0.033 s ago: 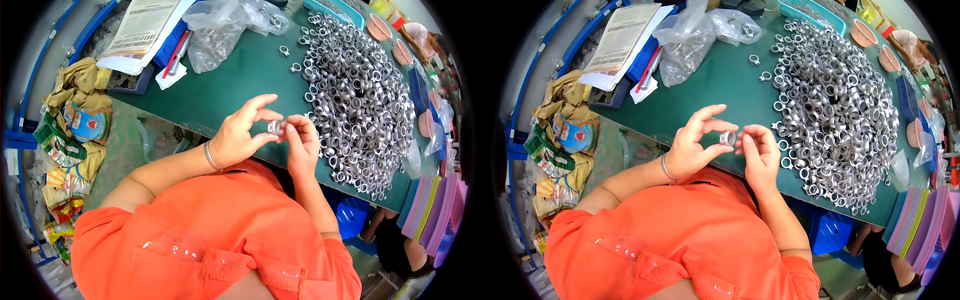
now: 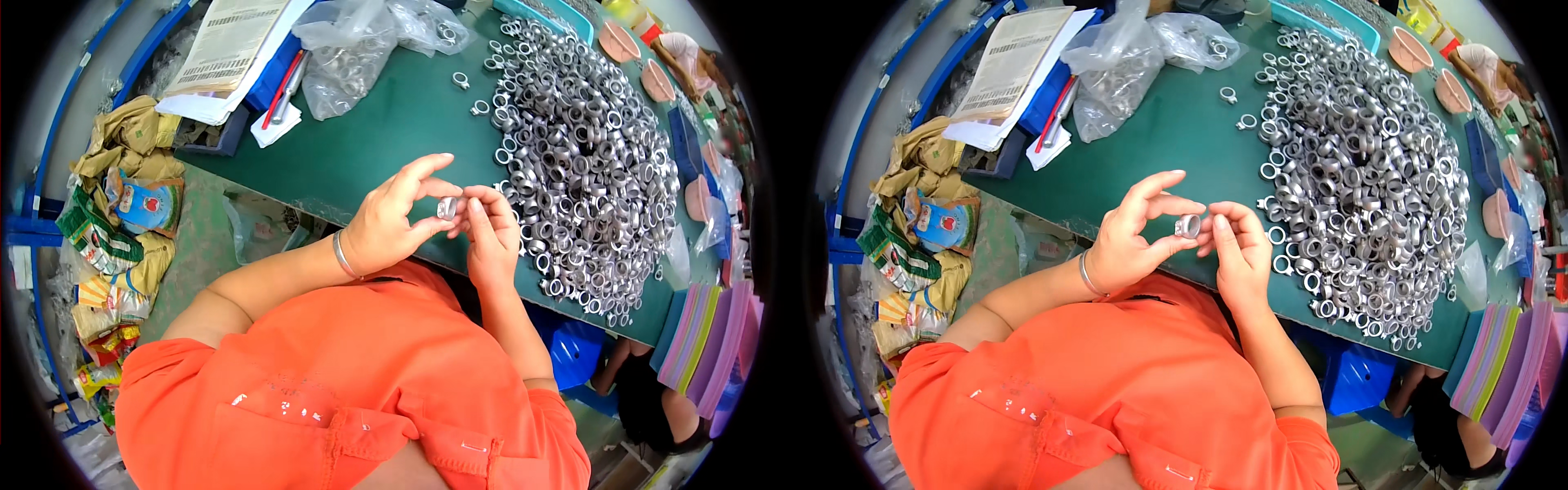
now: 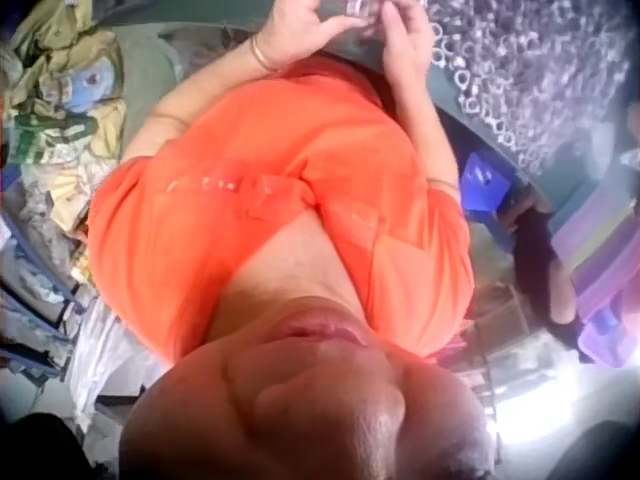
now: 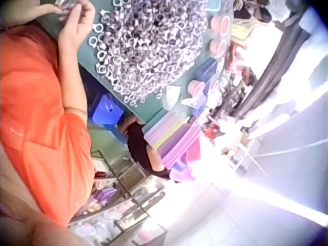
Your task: The person assembles metal ring components by hand, picking up individual rings from a pile, joining them together, and placing the sub-assemblies into bags or containers; they also write on a small card and handle a piece of cloth.
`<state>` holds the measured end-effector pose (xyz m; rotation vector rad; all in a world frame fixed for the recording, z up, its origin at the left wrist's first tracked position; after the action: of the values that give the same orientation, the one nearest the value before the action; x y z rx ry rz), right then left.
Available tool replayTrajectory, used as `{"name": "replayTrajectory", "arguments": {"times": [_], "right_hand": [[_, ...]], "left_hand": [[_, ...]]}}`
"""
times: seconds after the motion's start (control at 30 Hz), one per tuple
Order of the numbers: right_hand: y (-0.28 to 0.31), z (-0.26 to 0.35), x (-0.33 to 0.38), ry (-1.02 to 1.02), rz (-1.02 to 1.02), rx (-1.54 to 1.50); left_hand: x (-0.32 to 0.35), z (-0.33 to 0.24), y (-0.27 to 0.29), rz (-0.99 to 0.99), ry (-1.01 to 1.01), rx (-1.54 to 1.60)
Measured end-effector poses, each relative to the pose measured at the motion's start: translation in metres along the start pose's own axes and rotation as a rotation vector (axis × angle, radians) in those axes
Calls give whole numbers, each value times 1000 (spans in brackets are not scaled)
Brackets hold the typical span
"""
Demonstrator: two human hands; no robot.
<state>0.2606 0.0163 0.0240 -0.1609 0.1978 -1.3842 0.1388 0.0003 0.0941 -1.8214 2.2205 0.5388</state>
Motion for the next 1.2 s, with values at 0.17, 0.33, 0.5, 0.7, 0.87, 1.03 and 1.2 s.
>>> {"name": "replayTrajectory", "arguments": {"times": [0.17,0.33,0.5,0.7,0.87,1.03,1.2], "right_hand": [[13,-10,0,-75,54,-79],[39,3,-4,-33,-87,-28],[16,78,4,644,-151,953],[-20,71,-40,679,118,1108],[-2,37,-141,551,13,1910],[-13,22,-160,559,120,2068],[-6,12,-131,-30,224,1048]], "left_hand": [[-16,-12,-31,82,-184,-285],[-28,6,-40,33,-77,-127],[-9,88,-53,-72,743,848],[3,109,-26,-199,905,1281],[-3,115,6,-212,927,998],[-12,116,34,-240,843,949],[-24,128,36,-237,774,939]]}}
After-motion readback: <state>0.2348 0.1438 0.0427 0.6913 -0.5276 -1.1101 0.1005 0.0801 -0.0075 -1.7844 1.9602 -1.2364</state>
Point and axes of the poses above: each hand's wrist, its own x-axis away from the middle knuckle, its own y-axis out of the back of the hand, z = x × y, the point moved 10 cm from there along -x, towards the middle knuckle, and after that the axes turned 13 degrees about x, right-handed, at the moved point
